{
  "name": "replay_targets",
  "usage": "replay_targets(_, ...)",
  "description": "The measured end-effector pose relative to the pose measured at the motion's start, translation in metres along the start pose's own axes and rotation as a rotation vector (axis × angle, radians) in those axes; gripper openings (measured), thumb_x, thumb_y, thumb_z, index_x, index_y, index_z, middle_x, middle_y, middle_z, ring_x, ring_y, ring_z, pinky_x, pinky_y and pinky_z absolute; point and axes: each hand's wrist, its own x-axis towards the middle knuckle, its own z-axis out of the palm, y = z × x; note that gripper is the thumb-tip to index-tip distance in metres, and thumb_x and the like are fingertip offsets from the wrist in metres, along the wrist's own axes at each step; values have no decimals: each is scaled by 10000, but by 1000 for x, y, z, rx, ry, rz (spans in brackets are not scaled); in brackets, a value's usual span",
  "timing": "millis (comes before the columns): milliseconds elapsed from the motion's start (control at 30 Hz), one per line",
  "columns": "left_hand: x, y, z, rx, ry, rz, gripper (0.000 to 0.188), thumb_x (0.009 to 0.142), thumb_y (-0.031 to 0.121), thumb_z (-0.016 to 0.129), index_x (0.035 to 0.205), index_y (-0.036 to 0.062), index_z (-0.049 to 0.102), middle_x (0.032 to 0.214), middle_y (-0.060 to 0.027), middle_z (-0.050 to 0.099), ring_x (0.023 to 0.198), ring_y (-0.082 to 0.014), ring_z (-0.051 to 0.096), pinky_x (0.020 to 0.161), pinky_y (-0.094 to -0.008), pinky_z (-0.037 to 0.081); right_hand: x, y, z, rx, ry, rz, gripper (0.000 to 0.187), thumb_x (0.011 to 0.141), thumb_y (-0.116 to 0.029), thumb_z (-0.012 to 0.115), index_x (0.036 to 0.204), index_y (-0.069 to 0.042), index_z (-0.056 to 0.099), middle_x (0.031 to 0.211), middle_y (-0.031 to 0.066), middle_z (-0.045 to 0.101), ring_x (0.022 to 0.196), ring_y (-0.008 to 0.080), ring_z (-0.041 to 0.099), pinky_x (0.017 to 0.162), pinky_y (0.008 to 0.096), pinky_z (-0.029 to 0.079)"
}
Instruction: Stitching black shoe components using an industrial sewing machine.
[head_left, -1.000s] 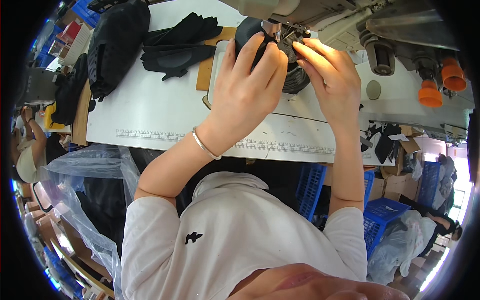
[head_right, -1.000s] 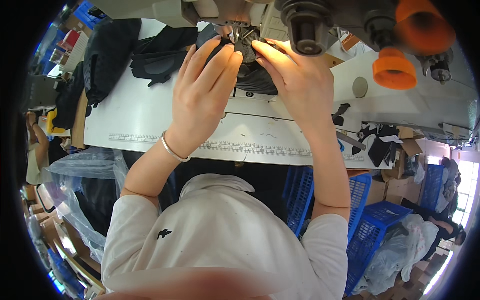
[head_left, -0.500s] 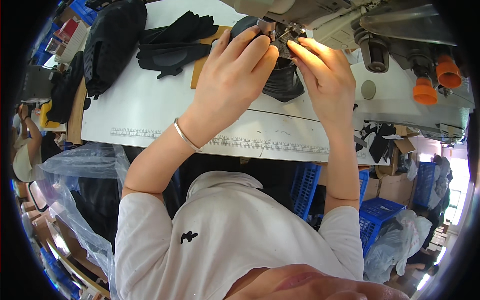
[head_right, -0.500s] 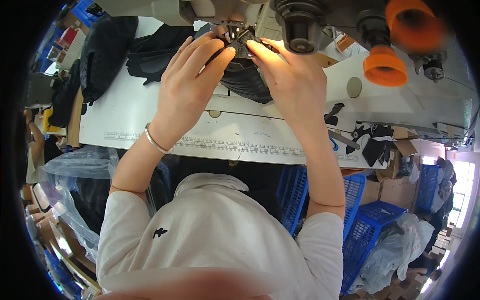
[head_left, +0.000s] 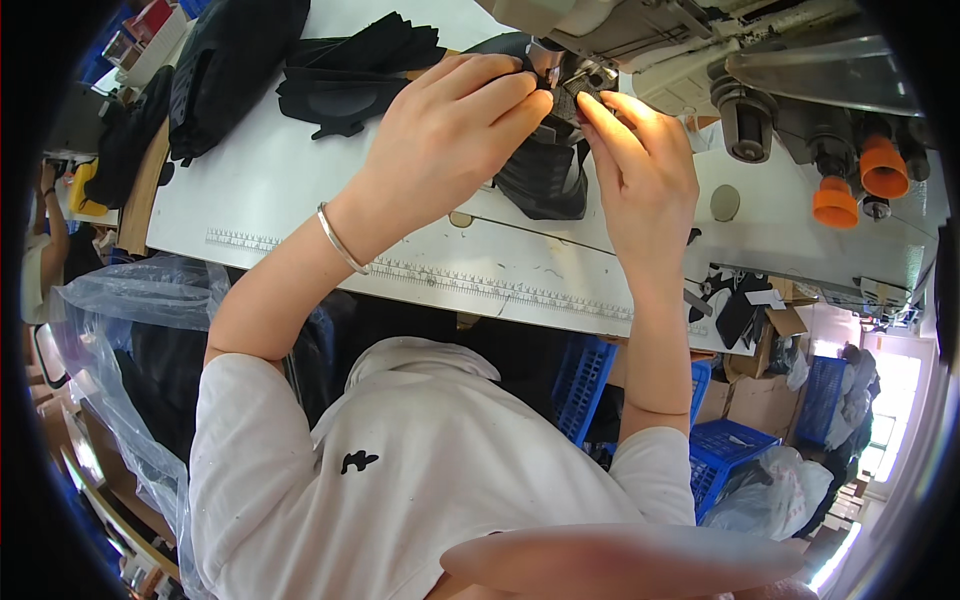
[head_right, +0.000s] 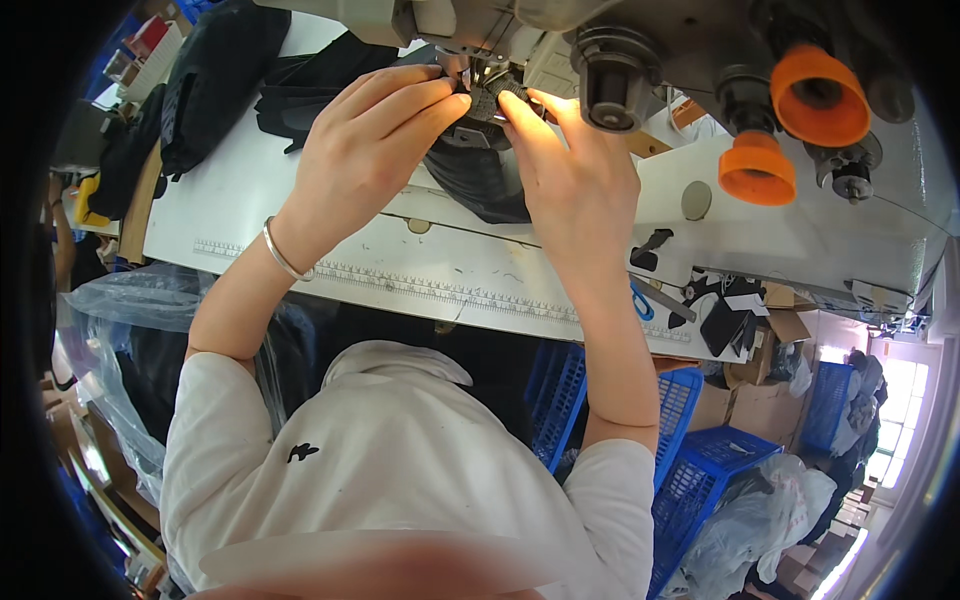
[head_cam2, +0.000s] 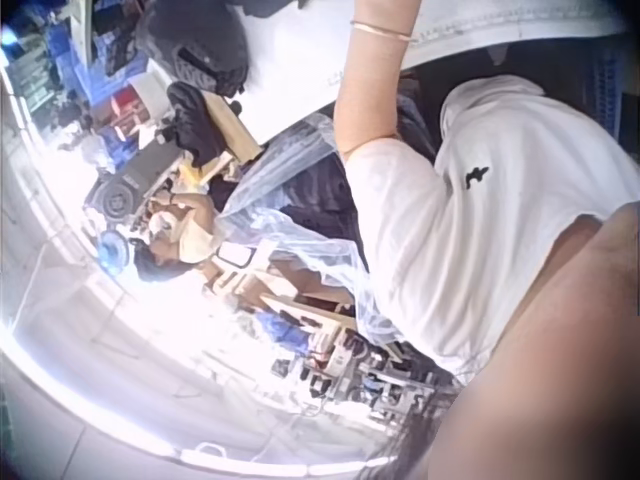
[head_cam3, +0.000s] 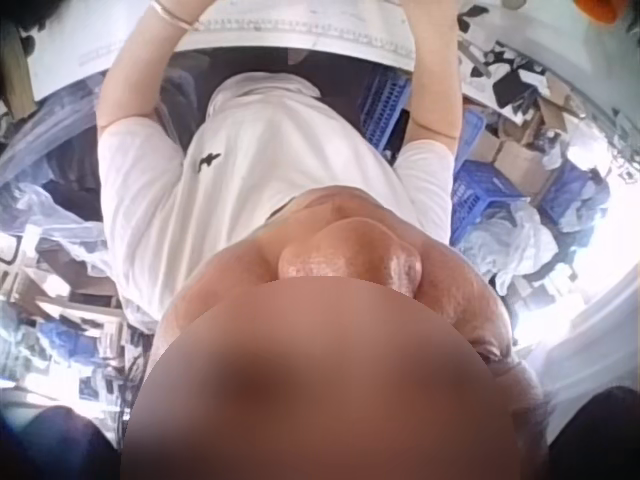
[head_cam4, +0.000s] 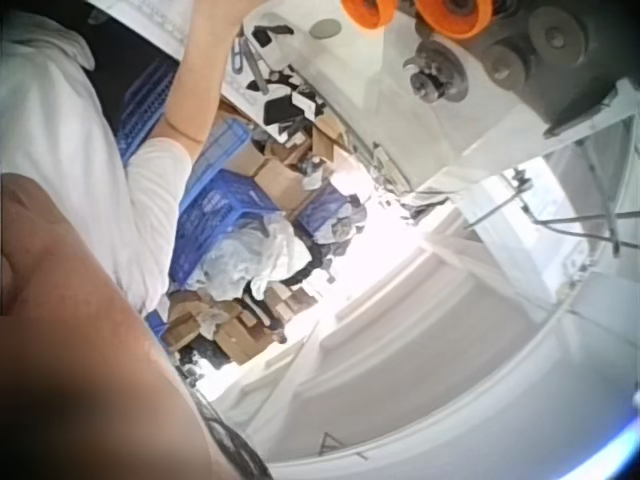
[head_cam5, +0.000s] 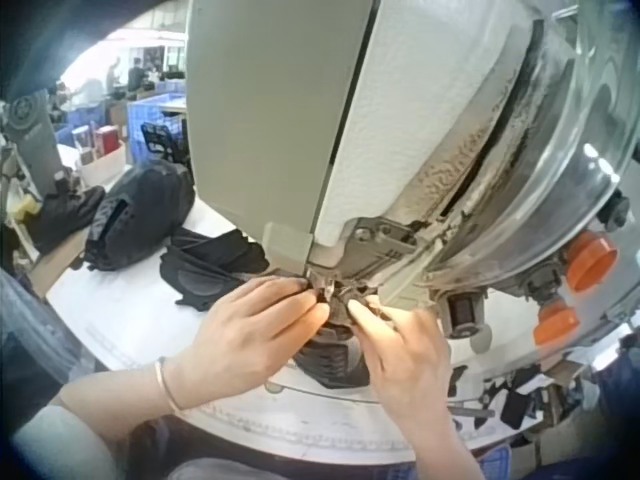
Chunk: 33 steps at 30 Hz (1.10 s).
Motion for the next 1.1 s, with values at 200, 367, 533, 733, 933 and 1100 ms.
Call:
replay_targets(200, 1, 0, -1, 17, 0, 7, 368, 709, -15, 734, 1074, 28, 737, 1124, -77, 714, 1099, -268, 699, 909, -368, 604, 1, 1, 1, 4, 3, 12, 276, 859, -168, 798, 1135, -180, 783, 1055, -15, 730, 860, 213, 669, 757, 337, 541)
replay_targets(367, 5, -8, 1, -25, 9, 12, 336, 724, -25, 730, 1054, 33, 735, 1086, -81, 723, 1089, -273, 715, 891, -361, 612, 5, 0, -1, 9, 2, 8, 250, 884, -193, 781, 1133, -176, 784, 1031, 3, 738, 857, 218, 675, 754, 334, 540)
replay_targets(533, 5, -14, 2, -94, 4, -15, 258, 762, -30, 729, 1012, 36, 737, 1059, -80, 742, 1084, -272, 726, 875, -353, 618, 5, -4, -2, 37, -78, 97, 225, 928, -159, 749, 1148, -148, 796, 1098, 21, 719, 935, 217, 642, 836, 344, 526)
replay_targets(733, 6, -15, 1, -100, 1, -31, 209, 789, -32, 714, 982, 40, 746, 1072, -81, 758, 1094, -274, 726, 880, -354, 615, 8, 2, 3, 2, 1, 34, 213, 913, -242, 763, 1116, -187, 798, 935, 12, 716, 806, 224, 671, 683, 353, 533)
replay_targets(933, 7, -16, 4, -106, 20, -15, 224, 787, -32, 711, 992, 46, 753, 1063, -80, 762, 1085, -272, 732, 871, -350, 616, 8, 5, 6, 10, 16, 16, 212, 929, -268, 749, 1121, -193, 800, 890, 11, 700, 773, 224, 655, 674, 350, 520)
replay_targets(1100, 3, -11, 10, -9, 69, -4, 233, 762, -36, 719, 978, 43, 751, 1032, -74, 760, 1076, -267, 737, 866, -339, 616, 12, 4, 1, 45, -57, 75, 226, 940, -275, 738, 1139, -185, 796, 773, 27, 665, 733, 220, 627, 636, 356, 487)
